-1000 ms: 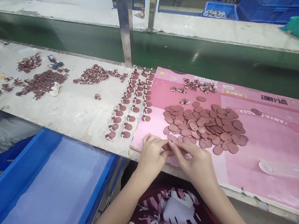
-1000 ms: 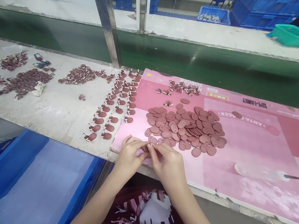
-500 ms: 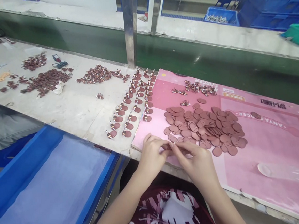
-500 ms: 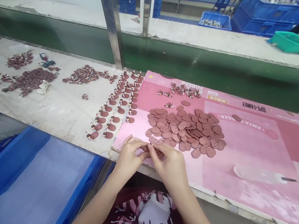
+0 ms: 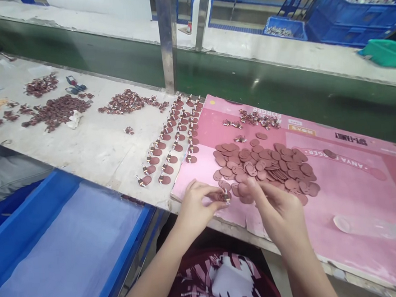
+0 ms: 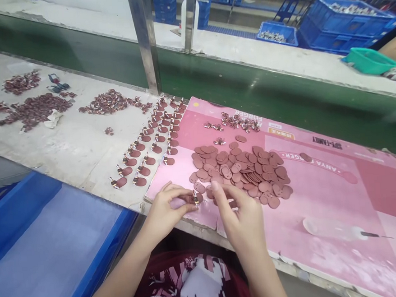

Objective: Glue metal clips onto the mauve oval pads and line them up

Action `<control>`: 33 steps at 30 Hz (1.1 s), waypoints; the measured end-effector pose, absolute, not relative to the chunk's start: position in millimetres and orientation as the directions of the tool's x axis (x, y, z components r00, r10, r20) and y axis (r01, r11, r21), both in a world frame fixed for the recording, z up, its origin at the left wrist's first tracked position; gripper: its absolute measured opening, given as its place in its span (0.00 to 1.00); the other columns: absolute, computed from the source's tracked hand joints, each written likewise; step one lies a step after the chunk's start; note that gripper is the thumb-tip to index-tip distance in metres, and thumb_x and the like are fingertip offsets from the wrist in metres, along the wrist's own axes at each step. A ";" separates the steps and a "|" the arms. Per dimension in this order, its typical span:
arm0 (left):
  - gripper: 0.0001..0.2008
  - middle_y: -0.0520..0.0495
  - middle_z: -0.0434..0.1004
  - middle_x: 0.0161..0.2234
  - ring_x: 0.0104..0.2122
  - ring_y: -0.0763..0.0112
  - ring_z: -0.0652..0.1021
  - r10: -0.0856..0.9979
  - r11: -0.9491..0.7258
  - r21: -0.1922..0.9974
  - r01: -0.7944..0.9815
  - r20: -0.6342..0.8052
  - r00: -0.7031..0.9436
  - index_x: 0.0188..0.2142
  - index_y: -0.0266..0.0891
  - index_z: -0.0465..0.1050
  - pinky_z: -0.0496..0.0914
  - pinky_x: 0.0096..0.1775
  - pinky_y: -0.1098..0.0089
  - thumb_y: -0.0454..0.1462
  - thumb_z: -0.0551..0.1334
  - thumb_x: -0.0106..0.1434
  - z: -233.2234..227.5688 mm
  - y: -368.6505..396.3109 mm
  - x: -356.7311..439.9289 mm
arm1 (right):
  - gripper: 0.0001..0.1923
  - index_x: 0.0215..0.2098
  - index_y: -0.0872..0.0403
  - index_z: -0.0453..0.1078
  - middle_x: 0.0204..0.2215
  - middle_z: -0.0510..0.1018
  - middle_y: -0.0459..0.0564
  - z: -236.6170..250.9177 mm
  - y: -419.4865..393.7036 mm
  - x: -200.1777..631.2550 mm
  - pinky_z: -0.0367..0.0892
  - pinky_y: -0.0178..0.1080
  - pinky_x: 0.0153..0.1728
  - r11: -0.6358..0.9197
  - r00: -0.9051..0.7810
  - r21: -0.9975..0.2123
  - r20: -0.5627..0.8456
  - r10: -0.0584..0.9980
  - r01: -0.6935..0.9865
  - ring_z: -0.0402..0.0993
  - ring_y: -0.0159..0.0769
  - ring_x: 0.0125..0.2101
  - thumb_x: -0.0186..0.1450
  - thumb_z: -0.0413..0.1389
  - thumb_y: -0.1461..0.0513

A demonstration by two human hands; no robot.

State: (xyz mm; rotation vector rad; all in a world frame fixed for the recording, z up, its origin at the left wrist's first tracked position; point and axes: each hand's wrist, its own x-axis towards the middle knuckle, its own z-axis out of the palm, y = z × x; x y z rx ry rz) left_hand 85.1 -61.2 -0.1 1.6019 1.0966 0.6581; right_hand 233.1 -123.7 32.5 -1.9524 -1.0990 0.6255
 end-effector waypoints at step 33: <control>0.18 0.52 0.76 0.21 0.28 0.70 0.78 0.979 -0.169 0.810 0.562 0.073 0.189 0.19 0.40 0.70 0.70 0.33 0.72 0.40 0.57 0.65 21.7 -79.6 0.0 | 0.07 0.28 0.51 0.78 0.27 0.81 0.52 -1.0 -35.4 167.3 0.63 0.39 0.29 -0.317 0.438 -0.745 -0.037 0.898 0.587 0.77 0.44 0.30 0.59 0.57 0.61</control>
